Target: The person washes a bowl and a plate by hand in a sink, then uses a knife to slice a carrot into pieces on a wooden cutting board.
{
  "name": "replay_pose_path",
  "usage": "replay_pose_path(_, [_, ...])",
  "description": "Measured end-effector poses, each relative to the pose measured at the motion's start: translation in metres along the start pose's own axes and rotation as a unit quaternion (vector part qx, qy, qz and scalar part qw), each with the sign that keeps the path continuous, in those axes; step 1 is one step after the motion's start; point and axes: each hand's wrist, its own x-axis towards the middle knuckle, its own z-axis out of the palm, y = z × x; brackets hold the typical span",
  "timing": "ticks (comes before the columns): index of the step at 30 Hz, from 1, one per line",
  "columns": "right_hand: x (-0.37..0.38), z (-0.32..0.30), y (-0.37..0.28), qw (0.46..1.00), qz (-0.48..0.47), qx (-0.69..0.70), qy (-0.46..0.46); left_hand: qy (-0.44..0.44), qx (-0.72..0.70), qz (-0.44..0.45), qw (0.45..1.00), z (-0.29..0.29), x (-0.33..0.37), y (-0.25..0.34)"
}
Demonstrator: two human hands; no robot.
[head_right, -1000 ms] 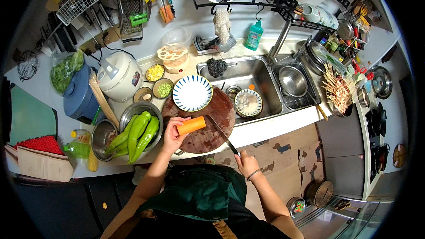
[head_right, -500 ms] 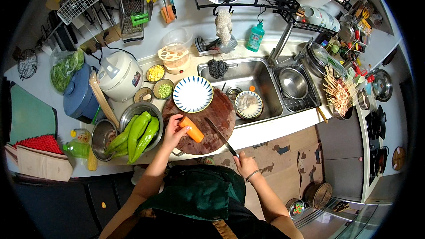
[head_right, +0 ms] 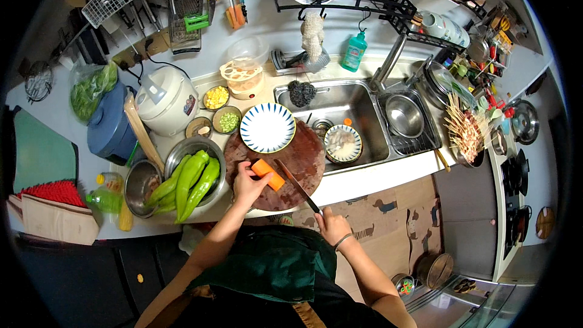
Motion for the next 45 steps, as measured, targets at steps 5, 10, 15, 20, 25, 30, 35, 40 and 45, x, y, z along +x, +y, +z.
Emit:
replay_pose_path(5, [0.002, -0.002, -0.004, 1.000, -0.018, -0.001, 0.017, -0.034, -0.093, -0.024, 0.995, 0.024, 0.022, -0.030])
replay_pose_path(10, [-0.003, -0.015, -0.013, 0.998, -0.016, 0.033, 0.044, 0.010, -0.164, 0.154, 0.974, -0.002, 0.002, 0.001])
replay_pose_path(15, [0.000, -0.034, -0.038, 0.998, -0.032, 0.031, 0.047, 0.033, -0.065, 0.237, 0.969, -0.006, -0.008, -0.008])
replay_pose_path(20, [0.007, -0.040, -0.048, 0.998, -0.056, 0.014, 0.035, 0.041, -0.044, 0.250, 0.966, -0.010, -0.009, -0.002])
replay_pose_path(25, [0.012, -0.042, -0.050, 0.998, -0.060, -0.010, 0.025, 0.071, -0.019, 0.316, 0.946, -0.027, -0.009, 0.019])
replay_pose_path(30, [0.010, -0.039, -0.048, 0.998, -0.055, -0.020, 0.011, 0.005, -0.074, 0.273, 0.959, -0.021, 0.002, 0.011])
replay_pose_path(35, [0.007, -0.038, -0.043, 0.998, -0.059, -0.011, 0.030, 0.017, -0.158, 0.309, 0.938, -0.018, -0.003, 0.001])
replay_pose_path(40, [0.005, -0.041, -0.045, 0.999, -0.038, -0.006, 0.026, 0.025, -0.113, 0.333, 0.936, -0.020, -0.006, -0.005])
replay_pose_path(45, [0.007, -0.042, -0.048, 0.999, -0.044, -0.005, 0.031, 0.051, -0.087, 0.340, 0.935, -0.021, -0.003, 0.005])
